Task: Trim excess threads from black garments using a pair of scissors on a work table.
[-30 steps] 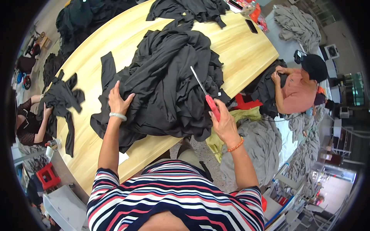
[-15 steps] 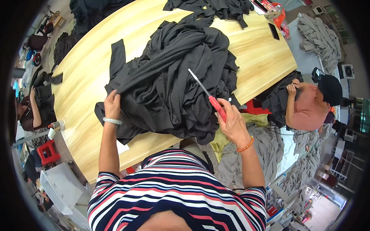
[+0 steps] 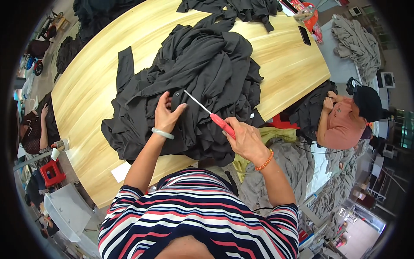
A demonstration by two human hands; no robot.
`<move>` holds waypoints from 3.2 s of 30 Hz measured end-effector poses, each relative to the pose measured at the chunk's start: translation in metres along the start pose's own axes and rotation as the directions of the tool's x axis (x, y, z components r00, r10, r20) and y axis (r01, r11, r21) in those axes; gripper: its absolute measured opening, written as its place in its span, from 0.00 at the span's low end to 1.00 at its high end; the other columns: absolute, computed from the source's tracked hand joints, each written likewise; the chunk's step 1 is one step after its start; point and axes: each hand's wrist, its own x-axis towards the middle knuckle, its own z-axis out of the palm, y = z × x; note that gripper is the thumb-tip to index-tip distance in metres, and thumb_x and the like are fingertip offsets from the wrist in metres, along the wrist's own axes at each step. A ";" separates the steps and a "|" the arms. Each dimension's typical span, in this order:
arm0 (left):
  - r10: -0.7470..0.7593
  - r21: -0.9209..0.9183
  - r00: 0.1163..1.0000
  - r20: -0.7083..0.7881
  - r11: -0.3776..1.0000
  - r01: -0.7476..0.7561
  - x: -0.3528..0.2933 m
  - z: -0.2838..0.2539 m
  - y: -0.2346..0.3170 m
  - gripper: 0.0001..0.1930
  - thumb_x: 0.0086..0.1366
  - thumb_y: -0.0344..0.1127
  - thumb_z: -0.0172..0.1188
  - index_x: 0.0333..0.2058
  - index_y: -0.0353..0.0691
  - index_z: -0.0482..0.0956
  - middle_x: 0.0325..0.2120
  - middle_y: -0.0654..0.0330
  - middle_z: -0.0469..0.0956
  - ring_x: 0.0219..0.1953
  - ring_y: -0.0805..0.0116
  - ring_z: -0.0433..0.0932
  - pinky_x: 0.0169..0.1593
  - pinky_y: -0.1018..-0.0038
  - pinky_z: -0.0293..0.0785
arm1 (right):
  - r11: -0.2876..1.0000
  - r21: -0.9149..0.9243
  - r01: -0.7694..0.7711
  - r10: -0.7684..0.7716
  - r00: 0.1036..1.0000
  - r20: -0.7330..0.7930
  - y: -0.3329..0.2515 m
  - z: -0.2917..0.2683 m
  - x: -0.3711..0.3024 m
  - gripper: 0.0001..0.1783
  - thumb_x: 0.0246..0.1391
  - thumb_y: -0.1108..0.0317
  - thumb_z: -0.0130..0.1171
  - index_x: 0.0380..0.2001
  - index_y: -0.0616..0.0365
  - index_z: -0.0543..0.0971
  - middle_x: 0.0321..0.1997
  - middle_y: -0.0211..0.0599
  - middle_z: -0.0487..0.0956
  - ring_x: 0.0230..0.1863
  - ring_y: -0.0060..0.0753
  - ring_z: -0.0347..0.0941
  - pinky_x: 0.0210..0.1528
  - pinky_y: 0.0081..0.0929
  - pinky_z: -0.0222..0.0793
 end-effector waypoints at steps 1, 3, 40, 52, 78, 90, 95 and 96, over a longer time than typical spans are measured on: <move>0.067 0.088 0.997 -0.025 0.994 -0.064 0.003 0.004 0.003 0.34 0.51 0.42 0.70 0.53 0.30 0.70 0.46 0.48 0.75 0.40 0.58 0.77 0.47 0.67 0.73 | 1.000 -0.003 -0.006 0.006 1.000 0.005 0.000 -0.001 -0.002 0.12 0.55 0.66 0.58 0.41 0.55 0.71 0.29 0.46 0.78 0.33 0.52 0.76 0.35 0.43 0.70; 0.088 -0.092 0.996 -0.015 0.992 -0.089 0.018 0.012 -0.013 0.17 0.55 0.37 0.68 0.36 0.30 0.76 0.29 0.56 0.77 0.30 0.70 0.73 0.38 0.74 0.71 | 0.998 -0.064 -0.001 0.004 0.999 0.051 0.001 -0.002 -0.002 0.11 0.55 0.65 0.59 0.38 0.55 0.71 0.25 0.46 0.78 0.31 0.54 0.76 0.33 0.45 0.70; -0.136 -0.944 0.983 0.127 0.286 0.161 0.072 0.018 -0.052 0.03 0.64 0.27 0.59 0.34 0.39 0.73 0.36 0.59 0.79 0.48 0.63 0.77 0.59 0.70 0.68 | 0.973 -0.216 0.077 -0.057 0.993 0.099 -0.046 -0.005 0.065 0.12 0.55 0.62 0.56 0.33 0.60 0.70 0.22 0.50 0.78 0.29 0.56 0.78 0.33 0.47 0.72; -0.215 -0.516 0.976 -0.033 0.840 0.168 0.045 -0.028 -0.003 0.17 0.64 0.34 0.61 0.50 0.35 0.70 0.42 0.58 0.76 0.46 0.65 0.74 0.53 0.71 0.70 | 0.995 0.100 0.009 -0.020 0.994 0.111 -0.002 -0.008 -0.002 0.13 0.55 0.64 0.59 0.42 0.55 0.72 0.28 0.48 0.78 0.33 0.57 0.76 0.34 0.46 0.69; 0.482 0.634 0.845 0.231 0.585 -0.507 -0.015 -0.043 0.049 0.34 0.46 0.32 0.72 0.55 0.47 0.72 0.54 0.49 0.69 0.57 0.49 0.67 0.57 0.59 0.63 | 0.982 0.073 -0.175 0.182 0.978 -0.102 0.032 -0.001 -0.055 0.11 0.56 0.67 0.56 0.42 0.55 0.72 0.29 0.49 0.78 0.33 0.57 0.76 0.35 0.47 0.69; 0.723 0.179 0.597 0.347 0.574 -0.799 0.027 -0.009 0.063 0.19 0.54 0.30 0.64 0.47 0.38 0.76 0.48 0.54 0.76 0.52 0.54 0.72 0.55 0.63 0.67 | 0.995 -0.030 -0.099 0.100 0.995 0.028 0.004 -0.005 -0.041 0.12 0.56 0.67 0.56 0.43 0.55 0.71 0.29 0.48 0.78 0.33 0.56 0.76 0.35 0.45 0.69; 0.667 0.207 0.559 0.492 0.535 -0.819 0.041 0.022 -0.002 0.20 0.57 0.28 0.58 0.50 0.37 0.75 0.54 0.56 0.73 0.60 0.52 0.67 0.63 0.59 0.59 | 0.954 -0.232 -0.189 0.211 0.975 0.073 -0.006 -0.020 -0.027 0.12 0.56 0.63 0.57 0.38 0.56 0.70 0.24 0.50 0.77 0.30 0.56 0.76 0.34 0.47 0.70; 0.642 0.188 0.587 0.492 0.580 -0.792 0.038 0.020 -0.001 0.20 0.58 0.27 0.56 0.51 0.36 0.74 0.56 0.56 0.72 0.61 0.52 0.66 0.65 0.59 0.58 | 0.952 -0.232 -0.202 0.223 0.972 0.071 -0.006 -0.019 -0.027 0.12 0.56 0.63 0.57 0.38 0.56 0.70 0.24 0.50 0.77 0.30 0.56 0.76 0.34 0.47 0.70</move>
